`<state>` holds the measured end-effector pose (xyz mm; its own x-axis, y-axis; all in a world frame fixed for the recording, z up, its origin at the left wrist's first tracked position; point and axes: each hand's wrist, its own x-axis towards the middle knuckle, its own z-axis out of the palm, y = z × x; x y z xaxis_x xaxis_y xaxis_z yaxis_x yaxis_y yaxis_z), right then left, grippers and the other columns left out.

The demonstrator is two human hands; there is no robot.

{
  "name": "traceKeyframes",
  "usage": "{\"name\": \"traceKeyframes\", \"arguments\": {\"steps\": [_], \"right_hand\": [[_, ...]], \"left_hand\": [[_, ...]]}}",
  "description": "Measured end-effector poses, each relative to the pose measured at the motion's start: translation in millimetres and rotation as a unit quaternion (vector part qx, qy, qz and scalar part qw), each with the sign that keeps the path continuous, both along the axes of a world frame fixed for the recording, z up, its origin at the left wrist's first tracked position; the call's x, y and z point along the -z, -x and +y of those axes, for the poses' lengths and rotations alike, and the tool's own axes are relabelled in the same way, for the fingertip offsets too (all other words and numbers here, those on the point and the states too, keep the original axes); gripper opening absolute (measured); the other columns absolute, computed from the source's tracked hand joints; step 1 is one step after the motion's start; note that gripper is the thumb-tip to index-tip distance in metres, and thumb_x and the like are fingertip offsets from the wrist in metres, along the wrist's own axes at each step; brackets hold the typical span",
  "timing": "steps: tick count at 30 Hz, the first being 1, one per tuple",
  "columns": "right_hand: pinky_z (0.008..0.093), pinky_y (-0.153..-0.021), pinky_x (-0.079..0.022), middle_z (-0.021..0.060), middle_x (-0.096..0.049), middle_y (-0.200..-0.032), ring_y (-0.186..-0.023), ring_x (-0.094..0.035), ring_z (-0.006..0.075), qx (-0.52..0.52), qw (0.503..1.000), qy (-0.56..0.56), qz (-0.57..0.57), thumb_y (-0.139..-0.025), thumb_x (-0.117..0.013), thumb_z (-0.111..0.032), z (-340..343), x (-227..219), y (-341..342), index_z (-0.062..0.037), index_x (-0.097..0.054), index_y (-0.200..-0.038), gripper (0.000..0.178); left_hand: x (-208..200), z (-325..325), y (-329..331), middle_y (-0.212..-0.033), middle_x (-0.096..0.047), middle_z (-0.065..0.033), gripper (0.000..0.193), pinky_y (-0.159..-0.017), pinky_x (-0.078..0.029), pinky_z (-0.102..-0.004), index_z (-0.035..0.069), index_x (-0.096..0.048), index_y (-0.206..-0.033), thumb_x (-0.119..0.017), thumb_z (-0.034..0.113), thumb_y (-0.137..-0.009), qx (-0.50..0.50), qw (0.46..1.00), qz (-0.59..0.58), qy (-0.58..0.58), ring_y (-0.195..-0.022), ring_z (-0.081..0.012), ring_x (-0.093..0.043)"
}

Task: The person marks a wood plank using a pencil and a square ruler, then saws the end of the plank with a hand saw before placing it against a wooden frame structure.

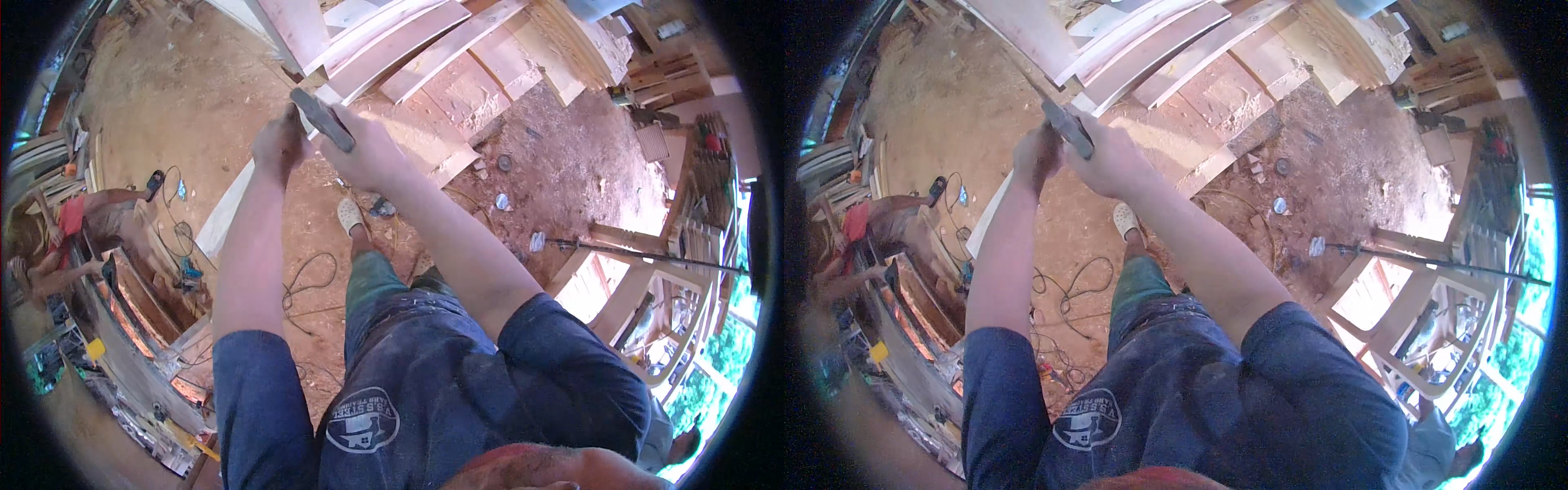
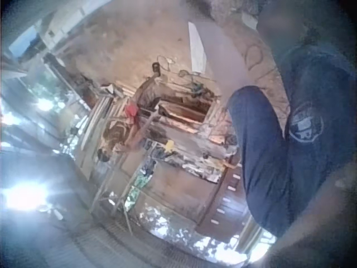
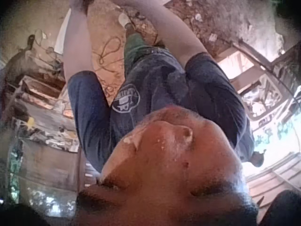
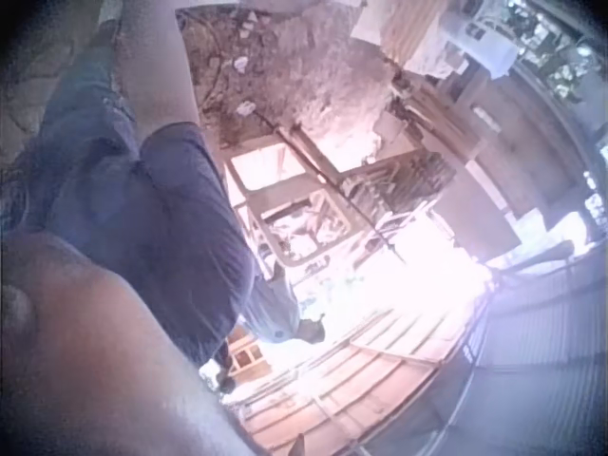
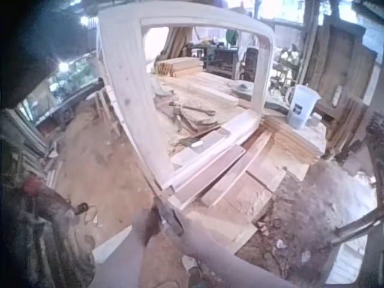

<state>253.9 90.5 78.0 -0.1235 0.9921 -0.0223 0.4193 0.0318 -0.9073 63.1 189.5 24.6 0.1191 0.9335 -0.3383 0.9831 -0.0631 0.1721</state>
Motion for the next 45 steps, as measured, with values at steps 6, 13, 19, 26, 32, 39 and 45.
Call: {"name": "traceKeyframes", "arguments": {"steps": [6,13,19,26,32,39,45], "right_hand": [[0.0429,-0.078,-0.059,0.0242,-0.074,-0.097,-0.09,-0.077,0.0383,0.0,0.999,0.044,0.026,-0.098,-0.069,-0.019,-138,-35,-57,-0.0065,-0.053,-0.144,0.05],[0.0362,-0.078,-0.057,0.0172,-0.074,-0.099,-0.088,-0.077,0.0279,-0.023,0.995,0.085,-0.038,-0.094,-0.071,-0.006,-251,-80,-129,0.0019,-0.048,-0.151,0.062],[0.0427,-0.081,-0.055,0.0257,-0.07,-0.101,-0.088,-0.071,0.037,0.008,1.0,0.0,-0.03,-0.098,-0.07,-0.026,-19,3,-9,-0.0088,-0.055,-0.145,0.053],[0.0459,-0.082,-0.057,0.0251,-0.071,-0.099,-0.095,-0.073,0.0446,-0.008,1.0,0.01,0.029,-0.096,-0.072,-0.018,-131,-12,-56,-0.0062,-0.051,-0.145,0.055],[0.0376,-0.08,-0.058,0.0215,-0.074,-0.101,-0.088,-0.078,0.0318,-0.018,0.991,0.129,-0.023,-0.096,-0.072,-0.011,-269,-88,-134,0.0005,-0.046,-0.151,0.062],[0.0443,-0.083,-0.056,0.0254,-0.072,-0.104,-0.092,-0.073,0.0405,-0.001,1.0,-0.006,0.001,-0.097,-0.07,-0.025,-28,7,-17,-0.0064,-0.055,-0.145,0.054],[0.0439,-0.083,-0.056,0.0236,-0.073,-0.103,-0.092,-0.074,0.037,-0.008,0.999,-0.033,0.003,-0.098,-0.07,-0.023,-57,-4,-25,-0.0059,-0.053,-0.148,0.056]], "left_hand": [[16,1,25,-0.121,-0.074,-0.0241,0.058,-0.093,-0.059,-0.0555,0.011,-0.05,-0.141,-0.071,0.022,-0.088,-0.025,0.998,0.051,0.023,-0.112,-0.0446,-0.072],[2,-2,11,-0.119,-0.075,-0.0231,0.057,-0.092,-0.059,-0.056,0.011,-0.053,-0.14,-0.071,0.019,-0.086,-0.009,0.996,0.088,0.01,-0.111,-0.0443,-0.072],[-7,-3,-3,-0.118,-0.075,-0.024,0.053,-0.091,-0.06,-0.0558,0.011,-0.053,-0.137,-0.071,0.02,-0.087,-0.011,1.0,0.016,0.015,-0.112,-0.044,-0.072],[23,0,23,-0.13,-0.07,-0.0261,0.07,-0.099,-0.058,-0.0549,0.014,-0.045,-0.153,-0.069,0.022,-0.088,-0.02,0.998,0.051,0.021,-0.12,-0.0441,-0.068],[-5,-6,10,-0.132,-0.069,-0.0257,0.072,-0.097,-0.059,-0.0537,0.01,-0.043,-0.154,-0.069,0.021,-0.088,-0.029,0.997,0.068,0.034,-0.118,-0.0428,-0.07],[3,0,-2,-0.118,-0.076,-0.0205,0.067,-0.089,-0.06,-0.0552,0.018,-0.049,-0.145,-0.076,0.032,-0.085,0.003,0.999,0.035,-0.001,-0.11,-0.0437,-0.073],[15,16,22,-0.115,-0.076,-0.0216,0.059,-0.088,-0.06,-0.0563,0.018,-0.051,-0.141,-0.072,0.027,-0.087,-0.026,0.998,0.05,0.001,-0.108,-0.0445,-0.073]]}}
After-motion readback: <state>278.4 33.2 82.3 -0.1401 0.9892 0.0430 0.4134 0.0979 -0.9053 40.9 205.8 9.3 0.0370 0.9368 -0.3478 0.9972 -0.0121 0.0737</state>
